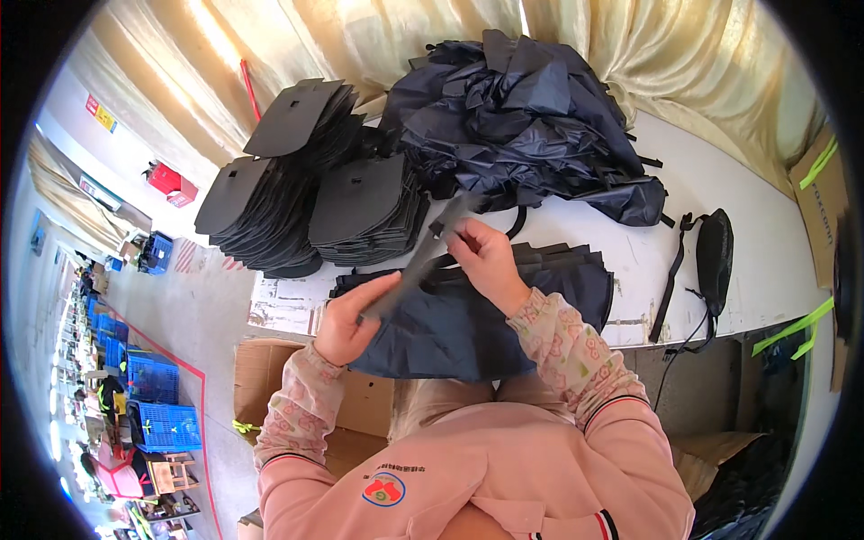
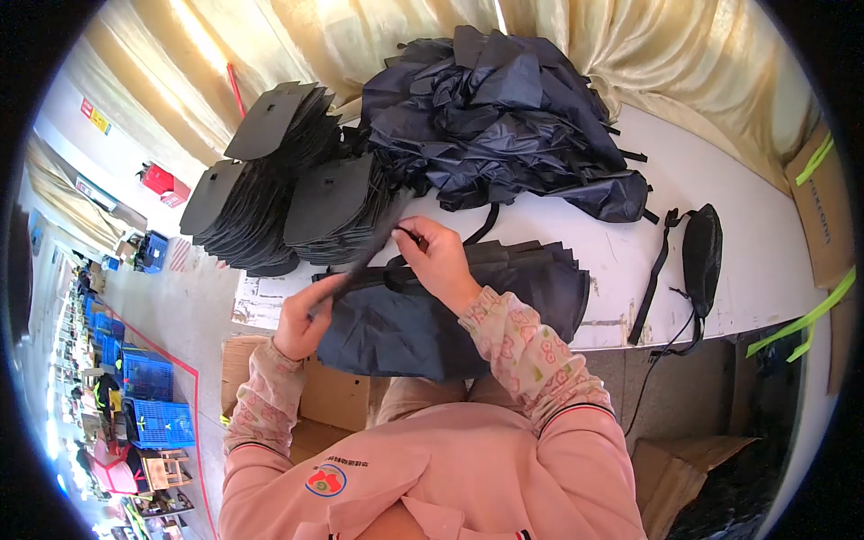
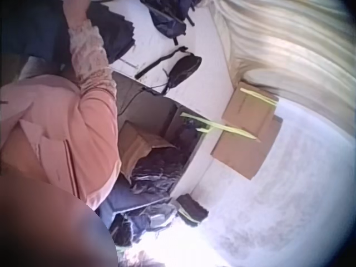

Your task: Checking and sorting black bags on a table.

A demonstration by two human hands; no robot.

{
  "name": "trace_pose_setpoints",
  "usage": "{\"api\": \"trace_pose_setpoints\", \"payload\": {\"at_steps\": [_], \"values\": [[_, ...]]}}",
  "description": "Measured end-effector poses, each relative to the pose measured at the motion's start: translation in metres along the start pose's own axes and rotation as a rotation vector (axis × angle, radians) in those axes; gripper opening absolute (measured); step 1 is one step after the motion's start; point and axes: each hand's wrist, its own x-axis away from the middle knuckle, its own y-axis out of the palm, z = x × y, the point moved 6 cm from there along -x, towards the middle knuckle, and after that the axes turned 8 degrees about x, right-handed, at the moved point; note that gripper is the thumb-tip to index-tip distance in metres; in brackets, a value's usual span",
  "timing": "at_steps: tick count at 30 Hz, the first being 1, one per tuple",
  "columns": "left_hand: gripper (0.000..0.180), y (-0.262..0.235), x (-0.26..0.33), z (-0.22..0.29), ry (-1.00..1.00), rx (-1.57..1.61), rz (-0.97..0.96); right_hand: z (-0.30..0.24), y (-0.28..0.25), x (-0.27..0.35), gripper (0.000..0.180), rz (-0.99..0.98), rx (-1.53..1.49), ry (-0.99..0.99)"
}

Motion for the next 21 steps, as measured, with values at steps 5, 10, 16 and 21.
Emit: {"api": "trace_pose_setpoints", "payload": {"at_steps": [5,10,16,21], "values": [[0.058,0.019,-0.013,0.027,0.142,0.029,-0.52,0.012,0.001,0.008,0.011,-0.136,-0.202,0.234],[0.044,0.036,-0.032,-0.006,-0.034,0.262,-0.066,-0.011,0.01,0.016,0.02,-0.381,-0.041,0.048],[0.018,0.046,-0.041,0.037,0.295,-0.091,0.041,-0.045,0.002,0.028,0.029,-0.664,-0.516,0.601],[0.017,0.048,-0.043,0.048,0.384,-0.147,-0.042,-0.059,-0.007,0.016,0.036,-1.008,0.108,0.27]]}}
